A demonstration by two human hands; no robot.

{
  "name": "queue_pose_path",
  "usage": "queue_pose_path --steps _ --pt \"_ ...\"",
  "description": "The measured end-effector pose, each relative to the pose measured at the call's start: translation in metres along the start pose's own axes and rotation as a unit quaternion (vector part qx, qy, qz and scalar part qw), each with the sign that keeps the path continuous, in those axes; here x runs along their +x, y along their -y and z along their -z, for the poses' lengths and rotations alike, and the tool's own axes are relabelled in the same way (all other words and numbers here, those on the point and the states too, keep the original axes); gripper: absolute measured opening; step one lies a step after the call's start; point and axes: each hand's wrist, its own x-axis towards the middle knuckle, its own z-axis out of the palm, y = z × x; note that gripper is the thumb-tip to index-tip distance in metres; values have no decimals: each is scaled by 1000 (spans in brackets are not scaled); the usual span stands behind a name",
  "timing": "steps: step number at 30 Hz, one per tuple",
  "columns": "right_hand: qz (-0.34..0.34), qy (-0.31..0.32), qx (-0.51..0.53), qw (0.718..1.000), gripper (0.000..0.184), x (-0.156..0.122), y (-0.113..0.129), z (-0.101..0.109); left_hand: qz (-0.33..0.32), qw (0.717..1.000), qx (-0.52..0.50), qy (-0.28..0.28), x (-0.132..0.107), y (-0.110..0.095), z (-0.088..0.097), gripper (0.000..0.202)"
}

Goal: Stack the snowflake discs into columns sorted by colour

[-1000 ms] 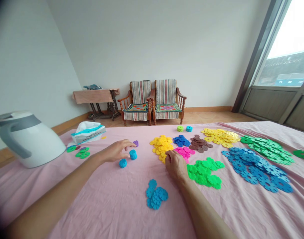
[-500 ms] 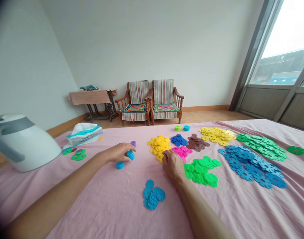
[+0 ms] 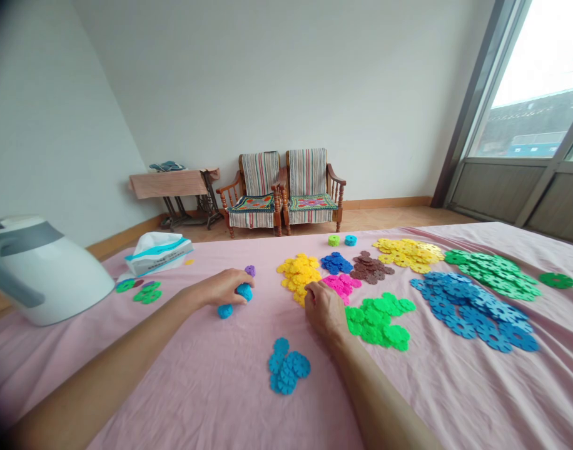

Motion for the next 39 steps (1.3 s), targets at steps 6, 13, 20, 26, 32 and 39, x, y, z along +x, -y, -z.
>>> queue_pose_path --steps 6,13,20,26,32,39 --pt "1 -1 0 1000 26 0 0 0 0 1000 5 -1 1 1 -1 26" --pt "3 -1 3 1000 26 0 0 0 3 1000 11 -1 3 1 1 22" --pt "3 -3 3 1000 27 0 1 0 -4 1000 13 1 4 -2 2 20" --pt "0 0 3 1000 26 0 1 1 -9 1000 7 0 4 -3 2 18" --pt "-1 2 8 1000 27 -1 2 1 2 1000 -24 -19 6 -2 3 24" --pt "12 -15 17 1000 27 -1 0 -1 72 980 -110 -146 -29 -12 21 39"
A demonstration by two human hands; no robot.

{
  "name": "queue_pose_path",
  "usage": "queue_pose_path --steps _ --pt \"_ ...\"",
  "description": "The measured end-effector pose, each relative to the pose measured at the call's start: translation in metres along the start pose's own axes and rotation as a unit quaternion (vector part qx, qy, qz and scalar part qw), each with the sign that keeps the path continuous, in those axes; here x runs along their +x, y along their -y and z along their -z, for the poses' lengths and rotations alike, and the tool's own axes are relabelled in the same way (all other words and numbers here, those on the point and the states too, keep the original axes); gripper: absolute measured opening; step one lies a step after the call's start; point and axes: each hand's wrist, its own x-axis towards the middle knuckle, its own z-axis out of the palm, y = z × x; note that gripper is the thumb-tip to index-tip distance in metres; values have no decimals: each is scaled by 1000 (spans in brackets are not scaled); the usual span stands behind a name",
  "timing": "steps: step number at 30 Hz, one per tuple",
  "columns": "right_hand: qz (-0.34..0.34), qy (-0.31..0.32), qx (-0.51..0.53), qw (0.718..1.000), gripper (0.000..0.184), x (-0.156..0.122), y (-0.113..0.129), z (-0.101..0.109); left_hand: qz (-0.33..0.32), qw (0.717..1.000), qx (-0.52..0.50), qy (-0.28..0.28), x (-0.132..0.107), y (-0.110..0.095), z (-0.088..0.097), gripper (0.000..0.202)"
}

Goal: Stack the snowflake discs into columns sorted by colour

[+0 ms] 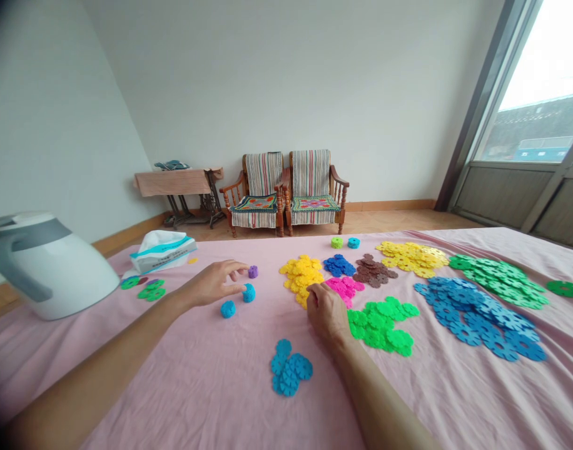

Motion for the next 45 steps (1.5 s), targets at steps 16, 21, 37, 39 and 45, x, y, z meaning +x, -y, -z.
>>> queue_pose_path --steps 16,21,37,39,45 --pt "-2 174 142 974 53 12 78 -44 132 977 -126 -115 -44 -1 -41 37" --pt "1 176 149 973 55 19 77 -56 137 978 -93 -125 -40 -2 -52 39" --pt "97 175 186 962 56 10 68 -65 106 985 -56 -124 -42 0 -53 40" --pt "99 174 185 962 55 10 68 -66 102 986 -54 -122 -42 -1 -53 38" --pt "94 177 182 963 53 10 72 -65 94 987 -42 -120 -43 -7 -48 36"
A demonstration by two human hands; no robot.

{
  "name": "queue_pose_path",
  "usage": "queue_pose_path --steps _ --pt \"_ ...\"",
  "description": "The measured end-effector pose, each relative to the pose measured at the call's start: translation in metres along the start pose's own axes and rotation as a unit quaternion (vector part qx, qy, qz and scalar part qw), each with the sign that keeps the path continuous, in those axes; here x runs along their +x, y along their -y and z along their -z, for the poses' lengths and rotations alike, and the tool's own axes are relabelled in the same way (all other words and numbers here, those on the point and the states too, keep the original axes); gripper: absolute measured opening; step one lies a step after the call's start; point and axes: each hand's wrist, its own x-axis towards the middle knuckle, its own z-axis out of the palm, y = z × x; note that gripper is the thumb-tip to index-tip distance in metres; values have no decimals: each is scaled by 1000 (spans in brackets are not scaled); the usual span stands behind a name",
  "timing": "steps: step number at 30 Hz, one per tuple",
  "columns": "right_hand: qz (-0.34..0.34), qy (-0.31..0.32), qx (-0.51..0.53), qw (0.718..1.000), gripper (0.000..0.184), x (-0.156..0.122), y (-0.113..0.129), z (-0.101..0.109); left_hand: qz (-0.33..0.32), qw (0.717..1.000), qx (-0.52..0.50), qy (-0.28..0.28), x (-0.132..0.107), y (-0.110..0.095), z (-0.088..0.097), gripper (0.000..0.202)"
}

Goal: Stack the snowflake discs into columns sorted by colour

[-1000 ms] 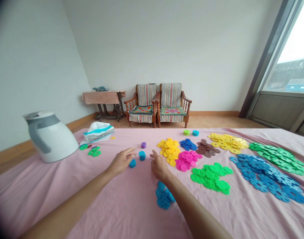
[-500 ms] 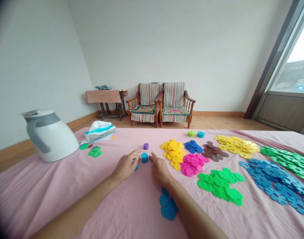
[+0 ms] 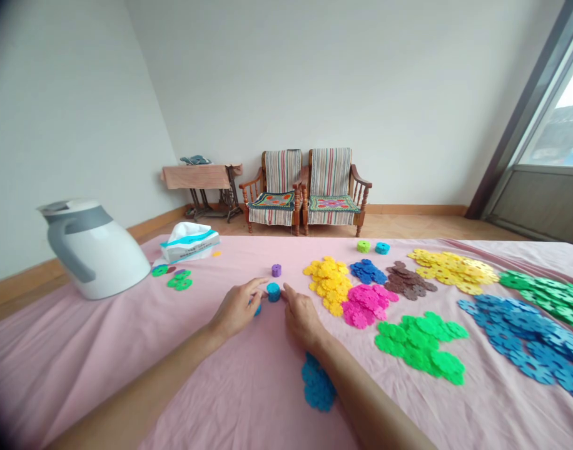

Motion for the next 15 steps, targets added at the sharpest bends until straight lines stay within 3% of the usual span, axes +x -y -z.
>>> queue_pose_path --steps 7,15 --pt "-9 -2 -1 1000 53 -2 3 1 8 1000 8 -11 0 1 0 36" --pt "-11 -45 -1 999 47 -3 6 6 -4 999 -3 -41 0 0 2 44"
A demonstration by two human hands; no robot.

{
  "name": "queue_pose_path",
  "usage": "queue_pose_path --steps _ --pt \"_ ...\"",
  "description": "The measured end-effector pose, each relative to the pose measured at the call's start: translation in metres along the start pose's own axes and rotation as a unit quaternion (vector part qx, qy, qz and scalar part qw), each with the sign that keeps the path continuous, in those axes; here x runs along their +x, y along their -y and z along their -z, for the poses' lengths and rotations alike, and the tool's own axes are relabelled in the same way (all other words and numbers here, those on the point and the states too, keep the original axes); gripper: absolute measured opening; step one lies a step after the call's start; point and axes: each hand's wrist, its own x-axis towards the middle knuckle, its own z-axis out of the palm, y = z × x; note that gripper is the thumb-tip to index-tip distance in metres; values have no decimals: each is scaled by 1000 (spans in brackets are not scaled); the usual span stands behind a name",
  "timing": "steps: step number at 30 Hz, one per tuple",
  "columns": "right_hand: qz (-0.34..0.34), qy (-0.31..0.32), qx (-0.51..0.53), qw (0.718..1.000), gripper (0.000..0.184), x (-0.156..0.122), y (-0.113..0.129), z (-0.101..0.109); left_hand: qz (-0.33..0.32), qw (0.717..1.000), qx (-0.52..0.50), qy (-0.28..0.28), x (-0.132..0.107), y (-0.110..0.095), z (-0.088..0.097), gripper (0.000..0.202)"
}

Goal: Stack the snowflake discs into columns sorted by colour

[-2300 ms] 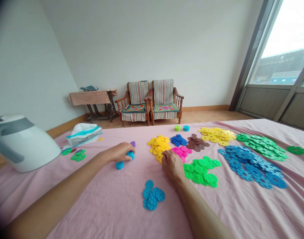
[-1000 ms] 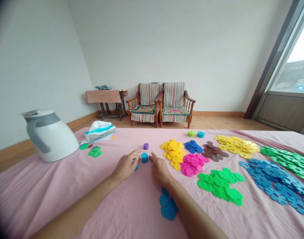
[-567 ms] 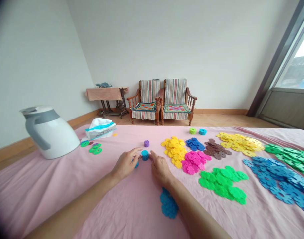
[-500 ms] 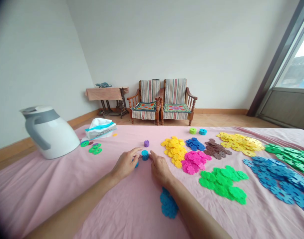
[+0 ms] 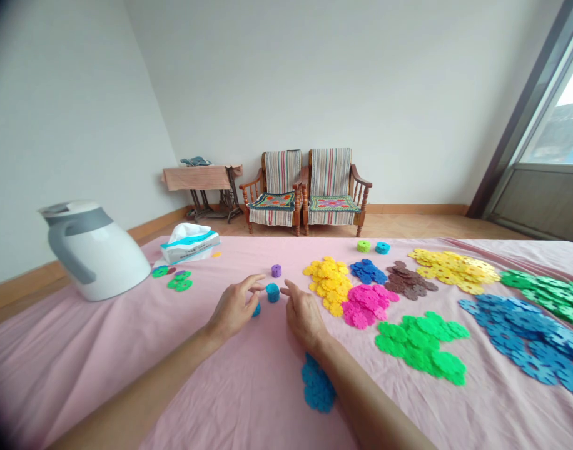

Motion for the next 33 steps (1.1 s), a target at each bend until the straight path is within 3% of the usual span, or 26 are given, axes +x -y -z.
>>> queue_pose_path --steps 12,19,22,25,29,33 --pt "4 -6 4 1000 45 1 -2 -1 -11 1000 -2 -10 -1 0 -1 44" --pt "-124 -45 -34 991 34 1 -4 18 -41 999 -16 -20 -8 -19 9 28" --pt "-111 11 -80 990 25 -7 0 34 -95 994 -14 53 -21 -36 11 19" --pt "-87 115 -85 986 15 -21 6 54 -132 985 2 115 -35 -44 15 16" --pt "-101 230 -53 967 11 -37 10 73 -68 995 -11 70 -42 -27 23 13" --pt "-94 261 -67 958 16 -41 13 77 18 999 -30 -5 -37 6 26 14"
